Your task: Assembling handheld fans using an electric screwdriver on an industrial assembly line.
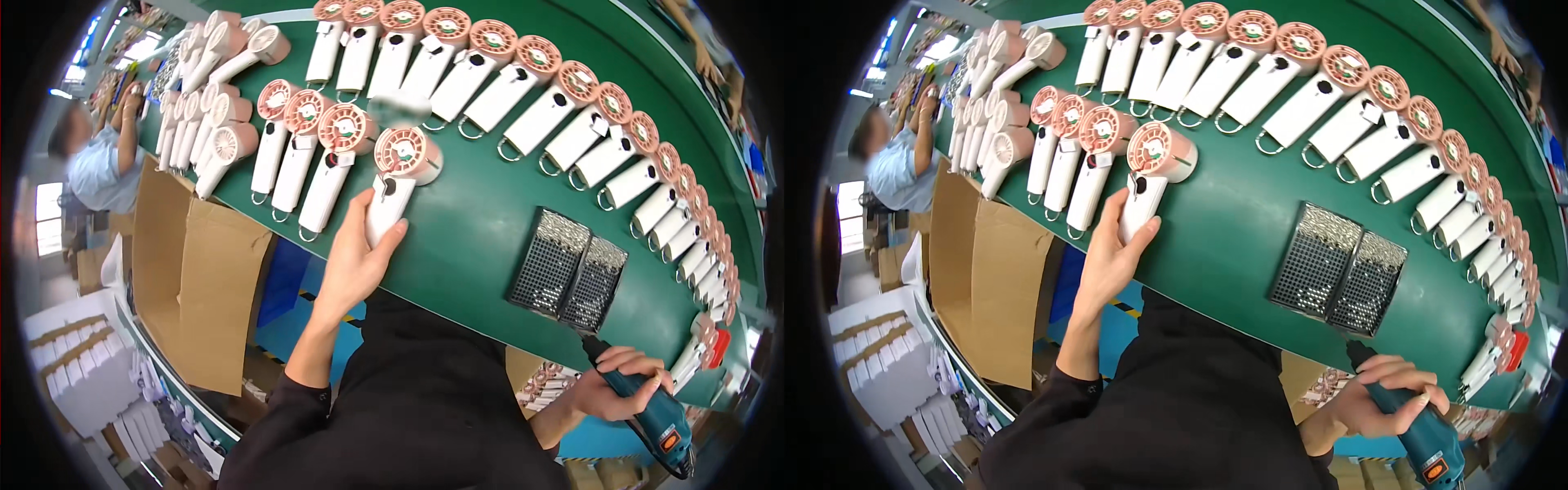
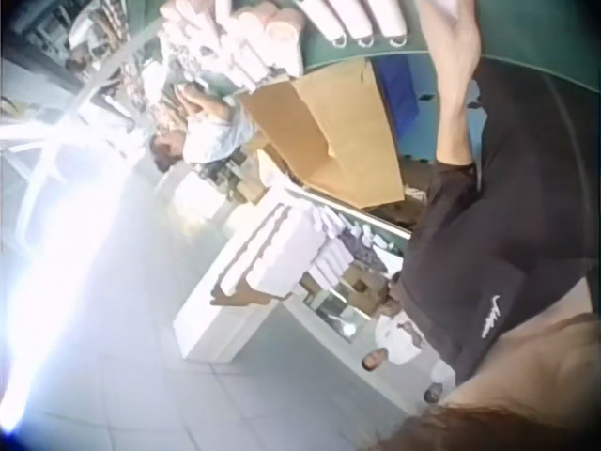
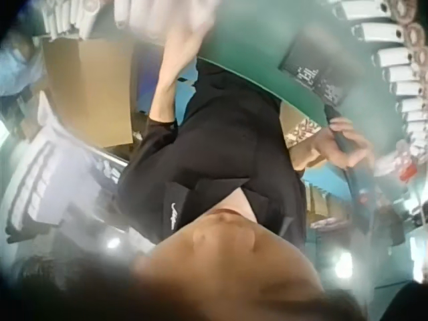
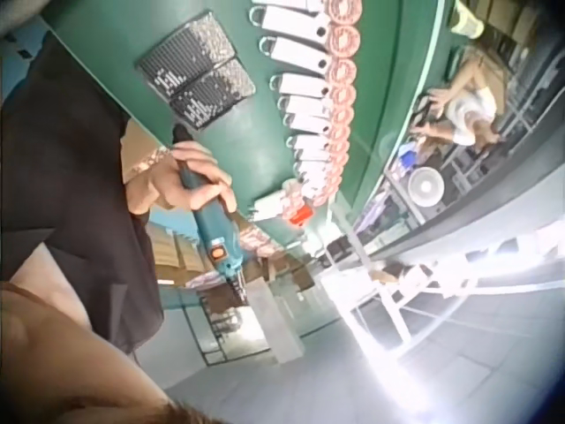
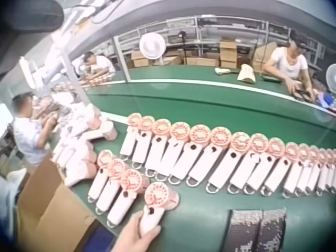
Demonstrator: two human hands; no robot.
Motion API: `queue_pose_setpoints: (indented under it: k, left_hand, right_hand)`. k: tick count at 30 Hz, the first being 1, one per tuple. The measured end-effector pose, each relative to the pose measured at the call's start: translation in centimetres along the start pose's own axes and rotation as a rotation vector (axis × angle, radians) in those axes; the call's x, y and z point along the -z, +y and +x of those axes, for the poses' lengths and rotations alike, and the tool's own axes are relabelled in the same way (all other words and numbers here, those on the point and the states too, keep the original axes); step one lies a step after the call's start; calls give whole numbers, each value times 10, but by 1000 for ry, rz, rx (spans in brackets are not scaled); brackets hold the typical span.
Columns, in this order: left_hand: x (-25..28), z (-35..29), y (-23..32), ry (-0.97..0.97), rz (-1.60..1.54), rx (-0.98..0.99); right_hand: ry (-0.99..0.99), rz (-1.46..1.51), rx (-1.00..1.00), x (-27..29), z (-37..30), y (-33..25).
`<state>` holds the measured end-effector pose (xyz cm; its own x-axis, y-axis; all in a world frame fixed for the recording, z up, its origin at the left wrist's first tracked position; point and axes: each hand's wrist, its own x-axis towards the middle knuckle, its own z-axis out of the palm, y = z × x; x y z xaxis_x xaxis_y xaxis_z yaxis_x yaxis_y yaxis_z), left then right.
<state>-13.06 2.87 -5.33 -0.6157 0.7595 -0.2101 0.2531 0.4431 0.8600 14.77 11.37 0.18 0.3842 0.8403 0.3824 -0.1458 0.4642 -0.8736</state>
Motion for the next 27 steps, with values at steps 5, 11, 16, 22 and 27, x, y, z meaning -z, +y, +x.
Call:
queue_pose_setpoints:
  k: [5,11,16,22,27]
  left_hand:
    - [12,-1,-3,-65,-427,190]
    - [10,6,-12,287,427,-255]
    - [15,13,-20,376,609,-461]
    - [96,32,-29,741,575,-401]
    - [203,58,-116,645,998,-291]
  right_hand:
    - [-114,61,-16,-1,1,5]
    - [-141,72,-41,4,-2,7]
    - [-122,-6,-2,2,2,5]
    - [-115,31,-30,10,8,5]
    - [-9,61,-39,-10,-7,0]
